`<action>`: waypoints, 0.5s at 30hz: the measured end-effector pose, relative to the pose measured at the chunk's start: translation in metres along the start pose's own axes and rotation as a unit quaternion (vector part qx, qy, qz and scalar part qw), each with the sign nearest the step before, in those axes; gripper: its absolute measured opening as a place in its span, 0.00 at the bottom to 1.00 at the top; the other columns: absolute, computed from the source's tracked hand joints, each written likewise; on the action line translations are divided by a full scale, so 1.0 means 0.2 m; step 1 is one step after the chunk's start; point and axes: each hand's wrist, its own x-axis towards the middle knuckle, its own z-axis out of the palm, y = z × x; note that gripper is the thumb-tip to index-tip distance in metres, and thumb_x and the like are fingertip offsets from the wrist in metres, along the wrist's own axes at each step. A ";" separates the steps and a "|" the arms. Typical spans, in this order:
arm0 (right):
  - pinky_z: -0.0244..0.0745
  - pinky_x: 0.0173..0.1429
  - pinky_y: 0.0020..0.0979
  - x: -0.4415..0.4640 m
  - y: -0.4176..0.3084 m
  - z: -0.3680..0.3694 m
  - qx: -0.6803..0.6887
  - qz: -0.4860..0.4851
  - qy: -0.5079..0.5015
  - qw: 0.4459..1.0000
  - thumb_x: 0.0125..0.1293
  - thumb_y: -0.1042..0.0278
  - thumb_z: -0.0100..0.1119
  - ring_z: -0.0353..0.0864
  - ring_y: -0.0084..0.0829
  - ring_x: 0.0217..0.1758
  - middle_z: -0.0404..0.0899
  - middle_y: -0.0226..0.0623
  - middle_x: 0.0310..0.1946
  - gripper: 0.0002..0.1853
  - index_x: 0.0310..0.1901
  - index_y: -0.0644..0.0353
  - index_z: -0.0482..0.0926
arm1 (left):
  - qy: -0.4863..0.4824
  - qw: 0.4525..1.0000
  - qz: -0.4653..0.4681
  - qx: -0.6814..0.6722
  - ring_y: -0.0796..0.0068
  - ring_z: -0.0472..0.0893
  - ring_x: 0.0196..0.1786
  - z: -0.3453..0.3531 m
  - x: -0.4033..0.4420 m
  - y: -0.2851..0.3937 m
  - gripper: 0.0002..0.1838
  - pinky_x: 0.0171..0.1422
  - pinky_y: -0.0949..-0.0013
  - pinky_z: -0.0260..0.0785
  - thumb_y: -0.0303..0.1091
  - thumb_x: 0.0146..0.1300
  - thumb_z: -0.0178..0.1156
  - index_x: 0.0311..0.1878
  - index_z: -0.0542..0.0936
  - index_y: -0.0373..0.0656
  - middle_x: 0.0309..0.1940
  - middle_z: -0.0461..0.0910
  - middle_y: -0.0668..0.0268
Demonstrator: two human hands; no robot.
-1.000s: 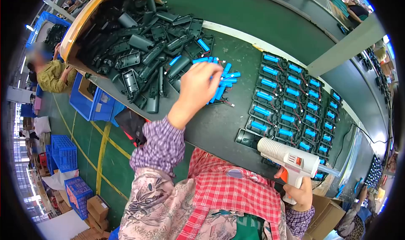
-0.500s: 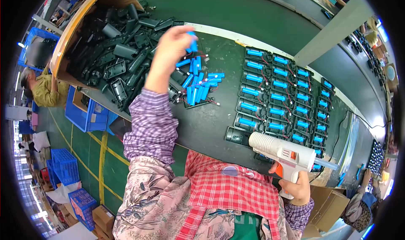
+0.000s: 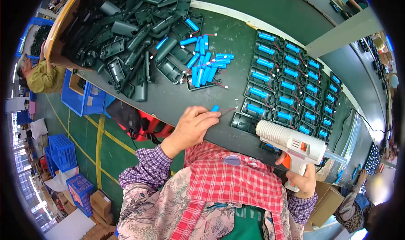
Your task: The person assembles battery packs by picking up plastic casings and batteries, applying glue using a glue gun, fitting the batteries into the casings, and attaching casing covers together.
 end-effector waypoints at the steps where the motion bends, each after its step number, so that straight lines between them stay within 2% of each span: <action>1: 0.74 0.63 0.43 0.00 0.00 0.00 -0.003 0.000 -0.003 1.000 0.42 0.74 0.60 0.81 0.41 0.53 0.80 0.50 0.48 0.42 0.66 0.74 0.68 | -0.011 1.000 0.002 0.007 0.56 0.81 0.56 0.00 -0.03 0.00 0.19 0.59 0.52 0.75 0.17 0.51 0.63 0.47 0.81 0.44 0.53 0.86 0.62; 2: 0.74 0.63 0.43 0.00 -0.01 0.01 -0.006 0.001 -0.005 1.000 0.42 0.74 0.60 0.81 0.42 0.53 0.80 0.50 0.48 0.42 0.66 0.74 0.68 | -0.009 1.000 -0.002 0.005 0.56 0.81 0.56 0.00 -0.04 0.00 0.19 0.59 0.52 0.75 0.17 0.51 0.63 0.47 0.81 0.44 0.53 0.86 0.62; 4: 0.75 0.63 0.43 -0.01 0.00 0.01 0.003 -0.006 -0.006 1.000 0.43 0.74 0.60 0.81 0.42 0.53 0.80 0.50 0.48 0.42 0.66 0.74 0.68 | 0.044 0.987 -0.058 -0.145 0.56 0.79 0.58 -0.05 -0.04 0.03 0.19 0.61 0.49 0.71 0.20 0.49 0.65 0.47 0.79 0.43 0.57 0.84 0.58; 5: 0.75 0.63 0.43 -0.01 0.00 0.01 0.006 -0.007 -0.007 1.000 0.43 0.74 0.60 0.81 0.42 0.53 0.80 0.50 0.48 0.42 0.66 0.74 0.68 | 0.087 0.985 -0.055 -0.140 0.55 0.81 0.50 -0.06 -0.03 0.03 0.20 0.54 0.51 0.74 0.25 0.49 0.69 0.48 0.79 0.43 0.53 0.84 0.60; 6: 0.75 0.63 0.44 -0.01 0.00 0.01 0.005 -0.012 -0.007 1.000 0.42 0.74 0.60 0.81 0.42 0.53 0.80 0.50 0.48 0.42 0.66 0.74 0.68 | 0.086 0.985 -0.057 -0.140 0.55 0.81 0.50 -0.06 -0.02 0.05 0.20 0.54 0.51 0.74 0.25 0.49 0.69 0.48 0.79 0.43 0.53 0.84 0.60; 8: 0.75 0.63 0.44 -0.01 0.01 0.01 0.006 -0.015 -0.006 1.000 0.42 0.74 0.60 0.81 0.42 0.53 0.80 0.50 0.48 0.42 0.66 0.74 0.69 | 0.121 0.962 -0.241 -0.048 0.56 0.81 0.45 -0.03 0.01 0.09 0.17 0.48 0.55 0.74 0.29 0.54 0.71 0.47 0.78 0.42 0.44 0.83 0.58; 9: 0.74 0.64 0.42 0.00 0.02 0.01 0.020 -0.012 -0.018 1.000 0.43 0.77 0.59 0.81 0.42 0.54 0.80 0.50 0.49 0.41 0.66 0.73 0.68 | 0.099 0.968 -0.230 0.005 0.56 0.81 0.39 0.01 0.01 0.06 0.15 0.42 0.56 0.75 0.35 0.57 0.72 0.43 0.78 0.42 0.37 0.79 0.58; 10: 0.73 0.63 0.41 -0.01 0.01 0.01 0.025 -0.012 -0.020 0.999 0.43 0.78 0.59 0.80 0.41 0.54 0.80 0.50 0.49 0.41 0.66 0.73 0.68 | 0.099 0.968 -0.229 0.002 0.56 0.81 0.39 0.01 0.02 0.07 0.15 0.42 0.56 0.75 0.35 0.57 0.72 0.43 0.78 0.42 0.37 0.79 0.58; 12: 0.73 0.63 0.40 -0.01 0.01 0.00 0.035 -0.010 -0.024 0.999 0.44 0.80 0.59 0.80 0.41 0.55 0.80 0.50 0.50 0.40 0.67 0.73 0.68 | 0.022 0.971 -0.227 0.073 0.54 0.82 0.39 0.01 0.05 0.08 0.13 0.39 0.53 0.75 0.35 0.58 0.70 0.41 0.78 0.43 0.36 0.78 0.60; 14: 0.73 0.63 0.41 -0.03 0.00 0.00 0.013 -0.023 -0.024 0.999 0.45 0.82 0.59 0.80 0.40 0.54 0.80 0.50 0.50 0.40 0.67 0.72 0.68 | 0.003 0.973 -0.218 0.077 0.51 0.83 0.37 -0.02 0.07 0.08 0.10 0.38 0.50 0.75 0.33 0.58 0.68 0.39 0.78 0.43 0.34 0.78 0.59; 15: 0.74 0.62 0.42 -0.04 -0.01 -0.02 0.015 -0.014 -0.021 1.000 0.45 0.82 0.59 0.80 0.40 0.54 0.80 0.49 0.50 0.40 0.67 0.72 0.68 | -0.001 0.976 -0.208 0.067 0.53 0.83 0.36 -0.04 0.06 0.06 0.09 0.37 0.52 0.76 0.32 0.58 0.68 0.39 0.78 0.43 0.34 0.78 0.59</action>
